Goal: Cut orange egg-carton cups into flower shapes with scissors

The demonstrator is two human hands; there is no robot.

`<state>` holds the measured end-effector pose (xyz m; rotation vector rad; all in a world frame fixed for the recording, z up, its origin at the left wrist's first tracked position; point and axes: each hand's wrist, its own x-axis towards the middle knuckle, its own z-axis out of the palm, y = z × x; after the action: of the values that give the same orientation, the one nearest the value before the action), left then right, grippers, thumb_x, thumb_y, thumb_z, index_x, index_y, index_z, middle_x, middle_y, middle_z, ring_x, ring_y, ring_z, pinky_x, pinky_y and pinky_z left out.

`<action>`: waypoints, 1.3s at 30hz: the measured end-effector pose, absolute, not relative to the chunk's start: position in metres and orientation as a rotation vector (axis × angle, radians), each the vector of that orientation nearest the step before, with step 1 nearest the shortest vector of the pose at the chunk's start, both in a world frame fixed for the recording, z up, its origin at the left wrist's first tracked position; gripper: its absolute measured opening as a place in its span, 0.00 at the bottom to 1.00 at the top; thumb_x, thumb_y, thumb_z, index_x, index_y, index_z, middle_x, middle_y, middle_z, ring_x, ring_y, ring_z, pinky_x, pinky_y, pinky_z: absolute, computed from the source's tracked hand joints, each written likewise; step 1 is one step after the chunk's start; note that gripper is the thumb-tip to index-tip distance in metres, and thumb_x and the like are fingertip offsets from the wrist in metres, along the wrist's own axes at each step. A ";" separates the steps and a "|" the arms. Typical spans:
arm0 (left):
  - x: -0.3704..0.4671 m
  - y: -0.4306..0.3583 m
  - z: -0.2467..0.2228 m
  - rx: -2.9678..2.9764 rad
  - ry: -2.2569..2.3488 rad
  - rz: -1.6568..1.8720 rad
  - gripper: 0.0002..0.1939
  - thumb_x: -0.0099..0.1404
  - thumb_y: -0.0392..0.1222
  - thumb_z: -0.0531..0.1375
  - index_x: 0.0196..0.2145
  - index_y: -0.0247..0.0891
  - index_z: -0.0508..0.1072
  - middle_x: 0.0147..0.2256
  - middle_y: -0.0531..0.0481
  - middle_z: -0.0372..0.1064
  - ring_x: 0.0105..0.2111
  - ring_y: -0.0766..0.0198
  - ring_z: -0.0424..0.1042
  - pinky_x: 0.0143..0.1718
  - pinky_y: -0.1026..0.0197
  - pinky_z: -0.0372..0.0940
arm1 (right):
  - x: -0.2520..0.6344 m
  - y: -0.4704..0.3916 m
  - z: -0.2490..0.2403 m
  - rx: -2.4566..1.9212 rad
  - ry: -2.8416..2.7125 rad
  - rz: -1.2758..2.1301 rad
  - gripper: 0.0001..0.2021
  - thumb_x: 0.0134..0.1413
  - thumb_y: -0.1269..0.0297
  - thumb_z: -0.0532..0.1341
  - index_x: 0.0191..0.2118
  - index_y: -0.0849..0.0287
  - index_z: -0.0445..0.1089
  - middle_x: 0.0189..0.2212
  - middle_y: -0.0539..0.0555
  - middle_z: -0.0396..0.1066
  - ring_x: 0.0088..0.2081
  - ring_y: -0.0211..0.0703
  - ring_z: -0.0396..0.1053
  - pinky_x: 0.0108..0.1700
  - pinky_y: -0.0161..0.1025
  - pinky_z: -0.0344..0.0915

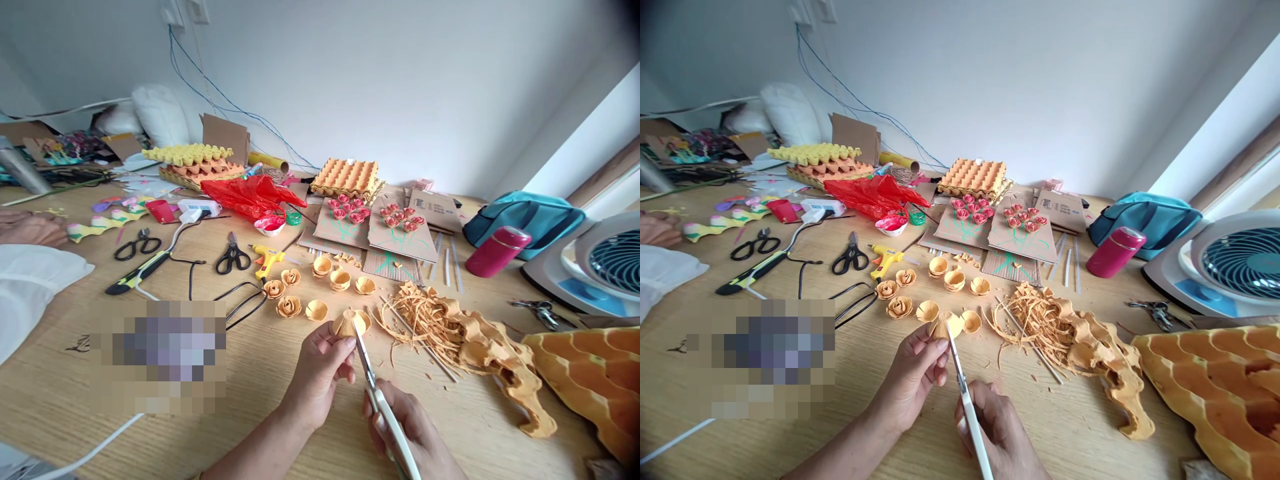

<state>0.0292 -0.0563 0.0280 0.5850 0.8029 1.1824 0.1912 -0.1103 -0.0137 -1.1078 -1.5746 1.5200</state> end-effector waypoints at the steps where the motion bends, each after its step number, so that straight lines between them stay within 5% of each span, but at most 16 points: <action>1: 0.029 -0.056 0.027 0.582 0.798 1.183 0.16 0.49 0.45 0.72 0.27 0.35 0.71 0.23 0.57 0.60 0.22 0.74 0.56 0.18 0.73 0.60 | 0.191 -0.111 -0.014 -1.105 -1.574 1.516 0.24 0.62 0.38 0.54 0.32 0.57 0.63 0.20 0.45 0.58 0.22 0.35 0.54 0.26 0.34 0.54; 20: 0.028 -0.054 0.028 0.503 0.703 1.230 0.17 0.50 0.45 0.74 0.30 0.35 0.72 0.26 0.56 0.61 0.24 0.74 0.58 0.18 0.74 0.59 | 0.191 -0.111 -0.017 -1.244 -1.818 1.146 0.24 0.66 0.43 0.51 0.25 0.56 0.56 0.21 0.48 0.56 0.24 0.37 0.54 0.26 0.34 0.55; 27: 0.020 -0.049 0.026 0.474 0.621 1.286 0.14 0.53 0.44 0.71 0.30 0.36 0.71 0.27 0.54 0.64 0.25 0.72 0.60 0.18 0.72 0.61 | 0.191 -0.110 -0.012 -1.154 -1.688 1.462 0.29 0.58 0.32 0.52 0.30 0.57 0.62 0.21 0.47 0.59 0.21 0.35 0.55 0.23 0.33 0.53; 39: 0.020 -0.048 0.029 0.330 0.577 1.223 0.11 0.52 0.41 0.67 0.33 0.36 0.73 0.25 0.55 0.65 0.23 0.71 0.62 0.16 0.70 0.61 | 0.190 -0.115 -0.009 -1.105 -1.513 1.608 0.29 0.56 0.31 0.55 0.32 0.58 0.64 0.19 0.46 0.60 0.19 0.33 0.56 0.24 0.32 0.53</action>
<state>0.0198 -0.0482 0.0286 0.3297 0.5769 1.2228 0.1898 -0.1146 -0.0092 -1.1045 -1.5126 1.6081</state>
